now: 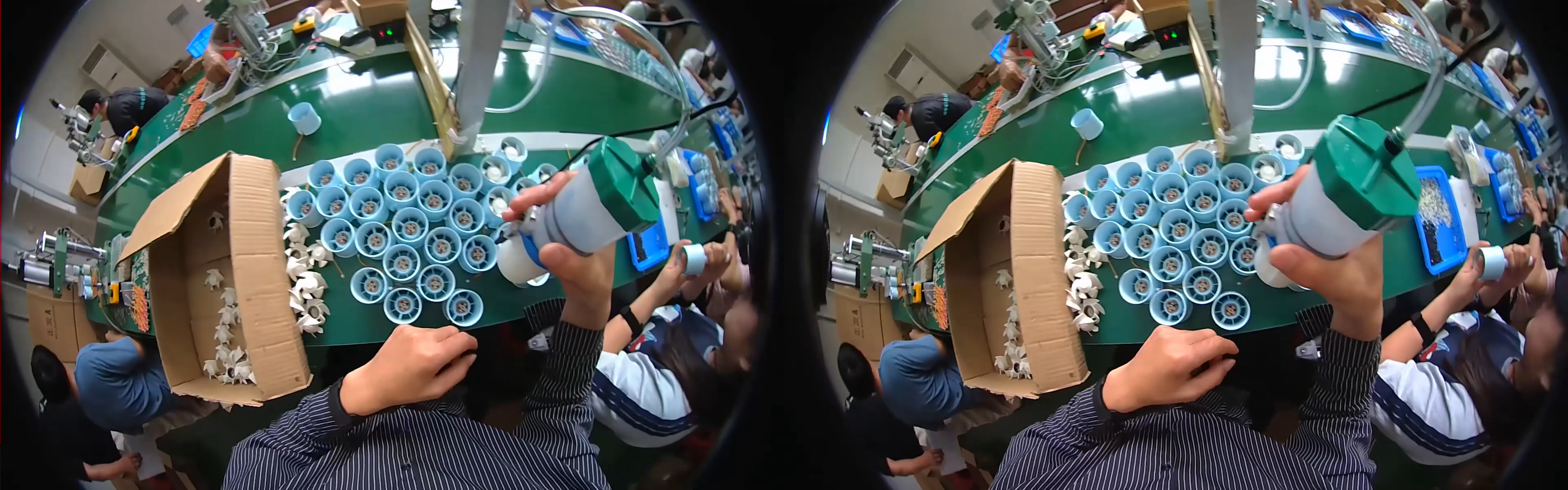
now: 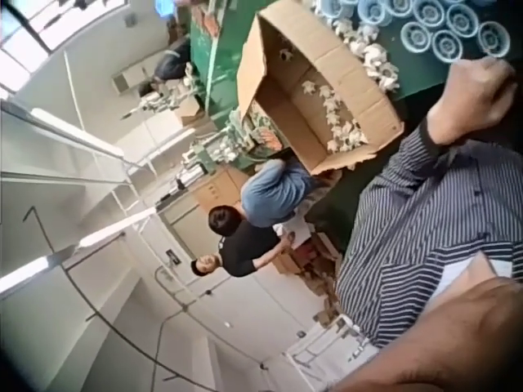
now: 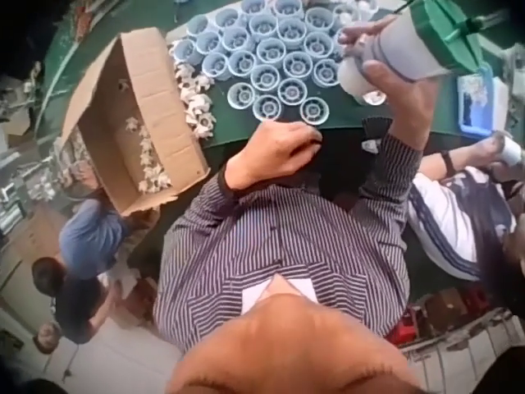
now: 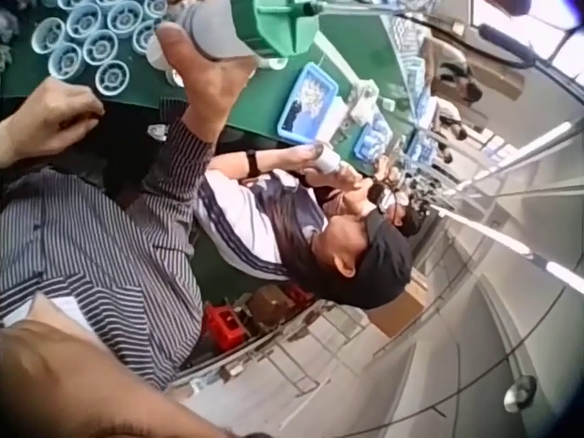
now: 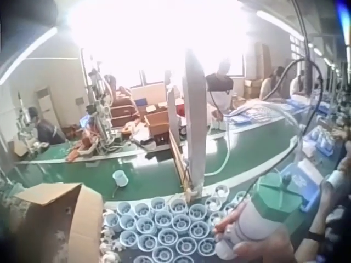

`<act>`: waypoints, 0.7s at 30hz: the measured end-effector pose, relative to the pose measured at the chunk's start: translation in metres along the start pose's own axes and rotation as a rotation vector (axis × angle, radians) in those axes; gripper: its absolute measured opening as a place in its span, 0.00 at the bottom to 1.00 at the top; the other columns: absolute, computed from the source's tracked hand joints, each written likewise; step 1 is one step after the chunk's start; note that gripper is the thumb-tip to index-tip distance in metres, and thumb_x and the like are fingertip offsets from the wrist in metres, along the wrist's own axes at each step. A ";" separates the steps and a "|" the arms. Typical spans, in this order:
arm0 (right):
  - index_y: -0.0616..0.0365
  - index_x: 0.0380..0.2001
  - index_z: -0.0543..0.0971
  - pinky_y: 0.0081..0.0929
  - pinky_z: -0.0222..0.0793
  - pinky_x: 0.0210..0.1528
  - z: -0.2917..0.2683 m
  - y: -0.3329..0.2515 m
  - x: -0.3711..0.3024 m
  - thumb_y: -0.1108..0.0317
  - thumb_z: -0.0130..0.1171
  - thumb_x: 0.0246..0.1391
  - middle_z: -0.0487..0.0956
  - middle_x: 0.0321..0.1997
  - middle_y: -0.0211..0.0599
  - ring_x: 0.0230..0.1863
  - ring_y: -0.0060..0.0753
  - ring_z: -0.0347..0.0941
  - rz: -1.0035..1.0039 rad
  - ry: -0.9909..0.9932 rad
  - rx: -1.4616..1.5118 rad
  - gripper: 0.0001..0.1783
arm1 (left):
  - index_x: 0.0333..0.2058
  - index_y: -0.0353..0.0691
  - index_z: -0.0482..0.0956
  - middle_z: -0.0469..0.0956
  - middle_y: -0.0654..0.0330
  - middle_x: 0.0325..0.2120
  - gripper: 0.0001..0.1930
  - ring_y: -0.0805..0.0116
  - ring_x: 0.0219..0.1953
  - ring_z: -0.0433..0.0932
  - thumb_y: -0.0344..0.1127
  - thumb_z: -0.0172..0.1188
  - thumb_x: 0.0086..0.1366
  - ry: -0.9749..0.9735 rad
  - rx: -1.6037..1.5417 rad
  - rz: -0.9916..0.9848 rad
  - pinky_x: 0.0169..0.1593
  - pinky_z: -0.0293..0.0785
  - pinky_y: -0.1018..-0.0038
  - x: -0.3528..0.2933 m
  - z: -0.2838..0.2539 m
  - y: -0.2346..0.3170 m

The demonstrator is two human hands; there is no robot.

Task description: The person applies glue to the interior of blue fan housings using a dispenser, then picks up white fan blades from a cardboard box and presses them into the housings.

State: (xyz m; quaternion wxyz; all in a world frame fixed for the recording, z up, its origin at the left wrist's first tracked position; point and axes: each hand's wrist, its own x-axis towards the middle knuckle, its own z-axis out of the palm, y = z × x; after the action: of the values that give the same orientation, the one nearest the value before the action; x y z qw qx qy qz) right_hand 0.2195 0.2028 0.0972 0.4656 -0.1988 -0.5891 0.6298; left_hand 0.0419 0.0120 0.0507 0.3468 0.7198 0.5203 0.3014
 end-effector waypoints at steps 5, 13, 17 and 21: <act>0.60 0.57 0.71 0.47 0.81 0.58 -0.007 0.006 -0.012 0.56 0.86 0.47 0.85 0.49 0.52 0.52 0.50 0.85 0.037 -0.005 0.025 0.42 | 0.54 0.35 0.81 0.81 0.50 0.53 0.19 0.48 0.42 0.86 0.33 0.69 0.66 -0.140 0.041 0.057 0.44 0.85 0.61 0.010 0.033 -0.022; 0.58 0.57 0.70 0.47 0.81 0.58 -0.010 0.012 -0.021 0.55 0.84 0.49 0.85 0.50 0.55 0.53 0.51 0.85 -0.005 0.025 0.019 0.41 | 0.61 0.36 0.74 0.73 0.48 0.65 0.25 0.50 0.44 0.86 0.33 0.68 0.68 -0.012 -0.001 -0.014 0.47 0.85 0.58 0.013 0.044 -0.025; 0.57 0.57 0.69 0.47 0.82 0.57 -0.003 0.013 -0.021 0.52 0.83 0.49 0.85 0.49 0.56 0.52 0.52 0.86 -0.007 0.043 0.000 0.41 | 0.58 0.36 0.78 0.78 0.48 0.59 0.22 0.50 0.40 0.87 0.32 0.69 0.66 -0.034 -0.037 -0.054 0.43 0.85 0.60 0.007 0.043 -0.030; 0.56 0.57 0.67 0.47 0.83 0.55 0.010 0.024 -0.024 0.51 0.82 0.50 0.85 0.49 0.56 0.50 0.53 0.86 -0.001 0.035 -0.005 0.42 | 0.49 0.36 0.83 0.84 0.52 0.44 0.15 0.53 0.33 0.86 0.28 0.70 0.64 0.136 -0.082 0.088 0.36 0.84 0.62 -0.009 0.042 -0.049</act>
State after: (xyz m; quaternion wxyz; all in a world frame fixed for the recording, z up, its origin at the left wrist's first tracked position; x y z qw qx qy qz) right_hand 0.2147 0.1808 0.0703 0.4758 -0.2107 -0.5826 0.6243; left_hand 0.0465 0.0063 -0.0140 0.3265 0.7050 0.4977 0.3856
